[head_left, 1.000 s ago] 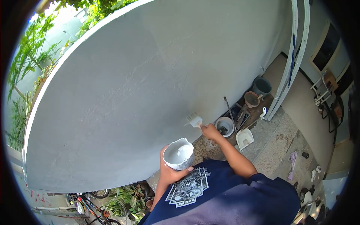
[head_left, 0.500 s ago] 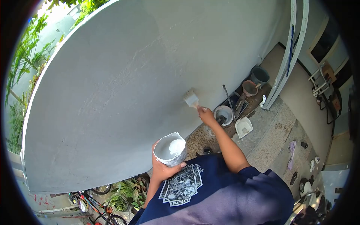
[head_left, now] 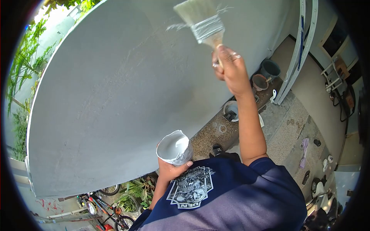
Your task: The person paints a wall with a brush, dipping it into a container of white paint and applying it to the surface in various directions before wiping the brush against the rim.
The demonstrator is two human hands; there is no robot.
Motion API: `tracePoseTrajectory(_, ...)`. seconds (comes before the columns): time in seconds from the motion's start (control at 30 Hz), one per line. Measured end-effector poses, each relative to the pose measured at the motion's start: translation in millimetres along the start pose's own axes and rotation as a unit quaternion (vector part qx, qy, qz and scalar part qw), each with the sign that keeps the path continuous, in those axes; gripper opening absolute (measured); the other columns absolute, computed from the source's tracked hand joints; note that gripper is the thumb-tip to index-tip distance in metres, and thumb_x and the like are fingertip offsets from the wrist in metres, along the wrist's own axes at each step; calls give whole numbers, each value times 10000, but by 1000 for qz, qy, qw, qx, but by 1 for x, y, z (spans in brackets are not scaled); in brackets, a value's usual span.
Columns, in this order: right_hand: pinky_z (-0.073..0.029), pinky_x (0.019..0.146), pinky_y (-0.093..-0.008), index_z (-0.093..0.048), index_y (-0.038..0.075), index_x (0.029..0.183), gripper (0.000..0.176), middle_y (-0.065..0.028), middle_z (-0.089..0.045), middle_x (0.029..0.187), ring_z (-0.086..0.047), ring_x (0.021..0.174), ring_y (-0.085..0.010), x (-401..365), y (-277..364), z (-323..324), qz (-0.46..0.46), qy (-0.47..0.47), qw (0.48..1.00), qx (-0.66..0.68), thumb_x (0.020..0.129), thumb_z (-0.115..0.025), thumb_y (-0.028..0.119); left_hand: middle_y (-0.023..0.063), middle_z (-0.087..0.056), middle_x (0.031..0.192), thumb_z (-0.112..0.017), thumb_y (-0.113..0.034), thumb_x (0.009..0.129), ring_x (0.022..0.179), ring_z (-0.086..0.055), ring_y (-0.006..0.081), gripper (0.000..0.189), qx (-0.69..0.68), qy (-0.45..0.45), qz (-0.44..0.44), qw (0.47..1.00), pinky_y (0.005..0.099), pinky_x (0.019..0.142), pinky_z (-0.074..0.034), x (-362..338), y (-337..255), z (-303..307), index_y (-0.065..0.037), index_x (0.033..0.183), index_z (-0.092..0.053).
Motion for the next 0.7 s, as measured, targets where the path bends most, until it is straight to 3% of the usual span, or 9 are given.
tracePoseTrajectory(0.07,-332,500,-224,-576,87,770,426,53,-468,622,-391,544,-42,-1,-58,-2,-63,28,995,-68,1028,-547,426,163,-599,1241,-933,-241,623,1146,-599,255,900,10,-6,-16,1000,400,1008,-459,4,-14,-9,44,1332,-458)
tracePoseTrajectory(0.17,-422,624,-306,-573,37,775,464,1,-520,645,-459,635,-129,-38,-248,28,-142,16,975,-168,1033,-520,420,160,-609,1237,-928,-234,623,1148,-599,253,858,-30,-50,6,998,400,1009,-458,2,-15,-16,42,1314,-500)
tracePoseTrajectory(0.27,-501,769,-414,-676,-43,975,545,-217,-702,866,-669,821,-359,-123,-375,86,-319,-21,897,-306,1001,-517,477,161,-602,1248,-928,-236,625,1150,-599,256,876,-9,-42,33,999,401,1011,-457,2,-15,-20,44,1326,-483)
tracePoseTrajectory(0.33,-507,826,-433,-684,-69,1039,609,-279,-701,927,-681,945,-409,-168,-423,122,-371,-50,817,-438,983,-521,515,162,-606,1245,-929,-237,626,1145,-603,255,871,15,-53,18,998,399,1008,-460,-3,-15,-20,48,1321,-488)
tracePoseTrajectory(0.43,-506,800,-438,-693,-59,983,570,-276,-703,904,-675,885,-426,-117,-344,81,-309,-17,890,-334,985,-537,489,159,-630,1208,-932,-250,624,1104,-624,250,843,6,-113,-48,992,391,980,-481,1,-20,-19,58,1291,-517)
tracePoseTrajectory(0.5,-495,684,-380,-681,-24,887,501,-178,-702,813,-659,718,-300,-70,-227,40,-251,34,905,-343,1000,-552,446,157,-646,1175,-930,-254,628,1076,-638,245,811,4,-88,26,996,382,956,-497,-5,-15,-24,62,1264,-538)
tracePoseTrajectory(0.57,-423,574,-293,-609,20,786,446,-30,-589,667,-518,597,-118,-46,-167,27,-172,13,971,-163,1018,-558,397,156,-648,1175,-922,-249,639,1071,-642,242,799,-20,-108,17,994,380,948,-502,-3,-9,-25,63,1267,-539)
tracePoseTrajectory(0.63,-358,543,-239,-541,46,741,443,37,-469,627,-404,603,-37,-22,-75,3,-58,10,992,-109,1030,-551,381,156,-646,1183,-918,-243,646,1086,-639,248,797,-4,-94,10,996,381,961,-496,-1,-9,-29,61,1277,-537)
tracePoseTrajectory(0.7,-364,545,-246,-532,46,742,444,32,-471,629,-409,598,-43,-5,-61,-9,-49,18,994,-91,1029,-550,385,157,-646,1185,-916,-241,648,1089,-638,251,797,-9,-94,14,995,382,966,-493,1,-13,-36,60,1281,-536)
Point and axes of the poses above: each hand's wrist, its own x-axis towards the middle knuckle, its own z-axis out of the back of the hand, y = z × x, the point moved 6 cm from there along x, towards the middle knuckle
